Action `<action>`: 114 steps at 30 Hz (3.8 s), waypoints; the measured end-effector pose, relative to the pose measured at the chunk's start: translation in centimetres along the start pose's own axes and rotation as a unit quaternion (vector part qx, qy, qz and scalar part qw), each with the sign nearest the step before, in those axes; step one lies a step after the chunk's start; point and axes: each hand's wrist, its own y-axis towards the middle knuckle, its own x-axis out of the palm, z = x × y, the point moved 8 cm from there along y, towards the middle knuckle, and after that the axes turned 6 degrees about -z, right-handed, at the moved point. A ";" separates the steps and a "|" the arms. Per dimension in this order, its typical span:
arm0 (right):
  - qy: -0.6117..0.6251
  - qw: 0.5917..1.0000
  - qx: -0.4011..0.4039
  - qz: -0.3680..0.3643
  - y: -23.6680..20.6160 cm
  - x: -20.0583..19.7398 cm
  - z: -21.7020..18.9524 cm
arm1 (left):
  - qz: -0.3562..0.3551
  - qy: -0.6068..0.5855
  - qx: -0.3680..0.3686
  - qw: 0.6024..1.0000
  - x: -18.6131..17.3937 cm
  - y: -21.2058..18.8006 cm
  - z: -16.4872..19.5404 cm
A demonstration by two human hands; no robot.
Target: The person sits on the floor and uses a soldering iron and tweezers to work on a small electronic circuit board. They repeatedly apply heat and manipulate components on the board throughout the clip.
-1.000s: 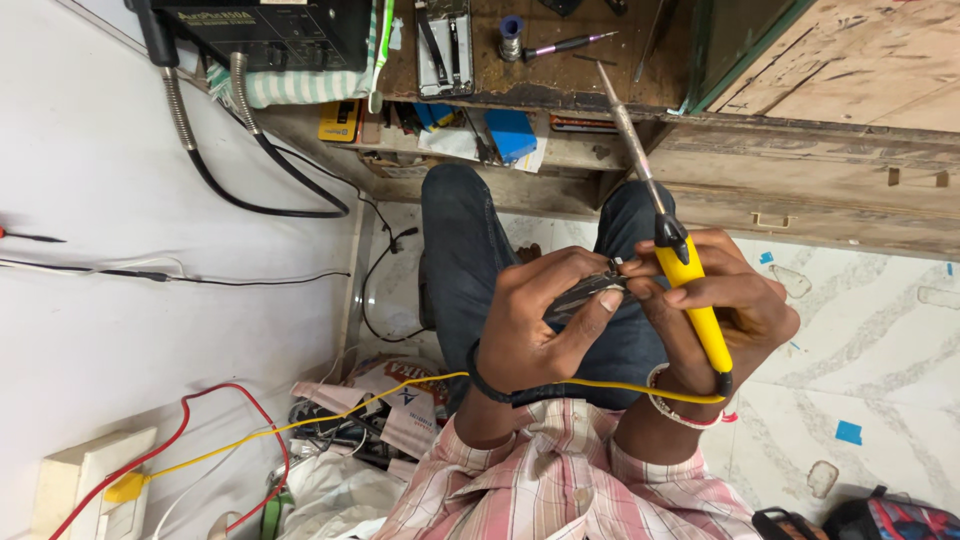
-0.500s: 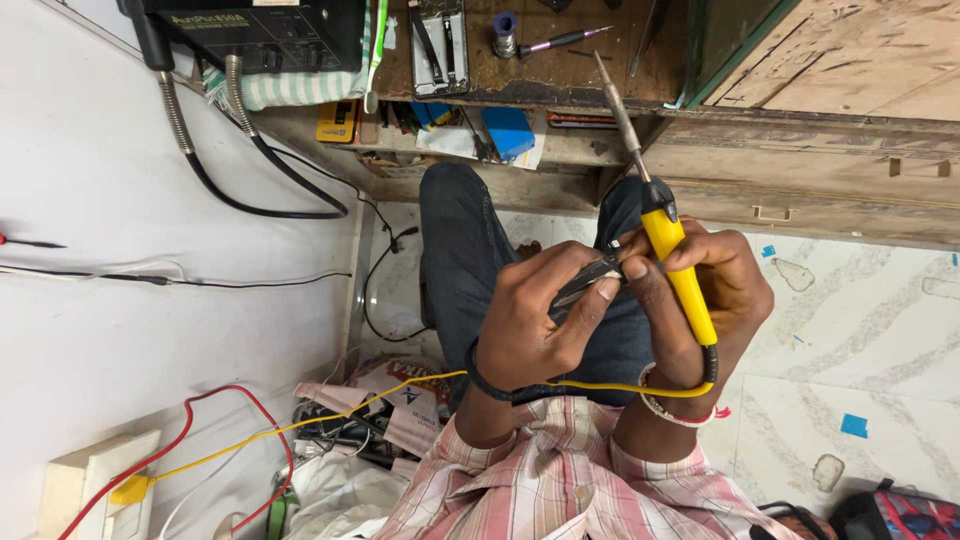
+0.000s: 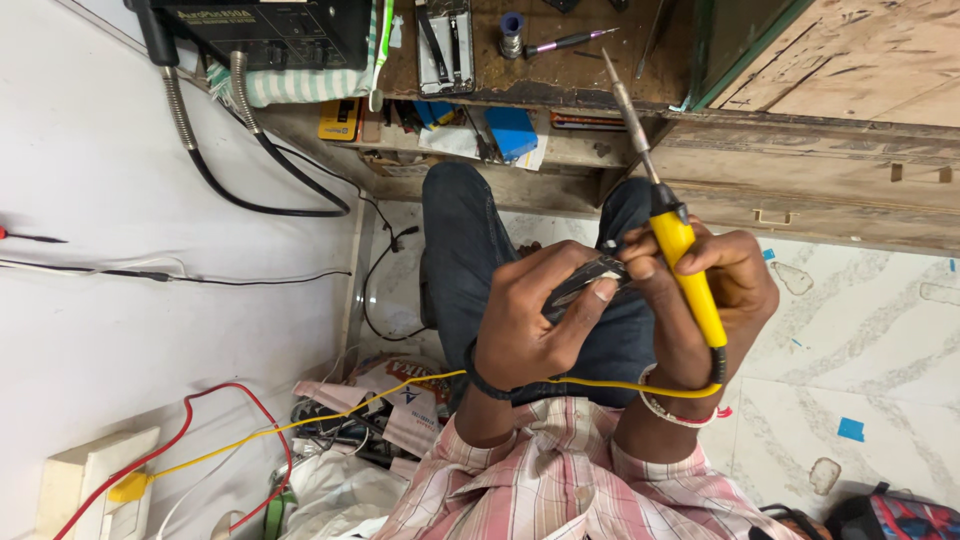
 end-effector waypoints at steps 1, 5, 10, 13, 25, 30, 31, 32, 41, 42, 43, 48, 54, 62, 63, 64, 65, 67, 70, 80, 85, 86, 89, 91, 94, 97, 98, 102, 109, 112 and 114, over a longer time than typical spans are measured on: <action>-0.001 1.000 -0.002 0.005 0.0 -0.3 0.1 | 0.006 -0.004 0.001 1.000 -0.2 -0.2 0.1; 0.024 0.999 0.003 0.026 0.1 -1.8 0.8 | 0.022 -0.108 -0.079 0.991 -0.4 -0.7 -1.2; 0.086 0.996 -0.007 -0.013 -0.3 -2.1 1.3 | 0.047 -0.186 -0.083 0.978 -0.3 -0.7 -1.8; 0.103 0.995 -0.012 -0.010 -0.6 -2.4 1.6 | 0.050 -0.201 -0.076 0.975 -0.3 -0.6 -1.8; 0.063 0.996 -0.056 -0.005 -1.0 -3.1 1.1 | 0.060 -0.178 -0.036 0.982 0.4 -0.7 -1.3; 0.033 0.997 -0.067 0.000 -1.2 -3.5 0.6 | 0.056 -0.187 -0.030 0.980 0.5 -0.8 -1.2; 0.030 0.997 -0.067 0.003 -1.3 -3.5 0.5 | 0.056 -0.183 -0.029 0.981 0.5 -0.8 -1.2; 0.028 0.997 -0.066 0.004 -1.3 -3.4 0.5 | 0.056 -0.180 -0.028 0.982 0.5 -0.8 -1.1; 0.003 0.998 -0.063 -0.006 -1.1 -3.0 -0.7 | 0.062 -0.161 -0.013 0.985 0.6 -0.8 -0.9; 0.004 0.998 -0.062 -0.009 -1.1 -3.0 -0.8 | 0.063 -0.163 -0.012 0.985 0.7 -0.8 -0.9; 0.004 0.998 -0.060 -0.011 -1.1 -3.0 -0.8 | 0.064 -0.164 -0.012 0.984 0.7 -0.7 -1.0; 0.024 0.998 -0.053 -0.003 -1.3 -3.2 -0.6 | 0.054 -0.164 -0.022 0.985 0.8 -0.8 -1.0; 0.103 0.994 -0.031 -0.011 -0.7 -2.9 0.2 | 0.046 -0.193 -0.001 0.980 0.7 -0.6 -0.9; 0.059 0.998 -0.020 -0.016 -0.9 -2.5 -0.6 | 0.032 -0.154 -0.002 0.988 0.9 -0.8 -0.5; 0.058 0.998 -0.023 -0.015 -0.9 -2.4 -0.6 | 0.031 -0.152 -0.002 0.988 1.0 -0.8 -0.5; 0.057 0.998 -0.025 -0.015 -0.9 -2.4 -0.7 | 0.029 -0.149 -0.002 0.988 1.1 -0.8 -0.5; 0.059 0.998 -0.030 -0.013 -0.9 -2.4 -0.7 | 0.030 -0.151 -0.005 0.988 1.1 -0.8 -0.5; 0.047 0.998 -0.038 -0.001 -1.1 -2.4 -0.7 | 0.031 -0.154 -0.008 0.987 1.2 -0.8 -0.5; 0.015 0.999 -0.046 0.021 -1.4 -2.4 -0.9 | 0.038 -0.175 -0.009 0.984 1.4 -0.7 -0.5; 0.034 0.999 -0.025 0.006 -1.2 -2.0 -1.6 | 0.027 -0.174 -0.007 0.984 1.3 -0.7 -0.1; 0.016 1.000 -0.011 0.002 -1.4 -2.1 -2.4 | 0.014 -0.164 -0.008 0.986 1.6 -0.2 0.5; 0.016 1.000 -0.012 0.009 -1.5 -2.3 -2.6 | 0.010 -0.149 -0.007 0.989 1.8 -0.2 0.8; -0.006 1.000 -0.017 0.019 -1.7 -2.8 -3.5 | -0.002 -0.114 0.002 0.993 2.5 -0.1 1.6; -0.013 1.000 -0.017 0.018 -1.9 -3.0 -4.0 | -0.006 -0.099 0.014 0.995 3.0 -0.1 2.3; -0.005 1.000 -0.009 0.012 -2.2 -3.1 -4.8 | -0.010 -0.092 0.015 0.996 3.4 -0.3 3.1; -0.013 1.000 -0.009 0.015 -2.6 -3.3 -5.6 | -0.012 -0.104 0.006 0.994 3.8 -0.6 3.4; -0.026 0.999 -0.011 0.018 -2.7 -3.4 -5.9 | -0.012 -0.110 0.010 0.994 3.9 -0.8 3.6; -0.046 0.999 -0.024 0.011 -2.9 -3.6 -6.7 | -0.002 -0.151 0.008 0.988 4.0 -0.9 3.7; -0.023 0.993 -0.082 0.080 -1.7 -5.4 -5.7 | 0.056 -0.198 -0.022 0.978 2.8 0.3 2.2; -0.031 0.988 -0.115 0.099 -1.0 -6.3 -4.8 | 0.075 -0.182 -0.039 0.980 2.3 1.2 0.7; -0.019 0.984 -0.130 0.117 -0.7 -7.1 -4.3 | 0.089 -0.215 -0.059 0.971 1.8 1.5 -0.4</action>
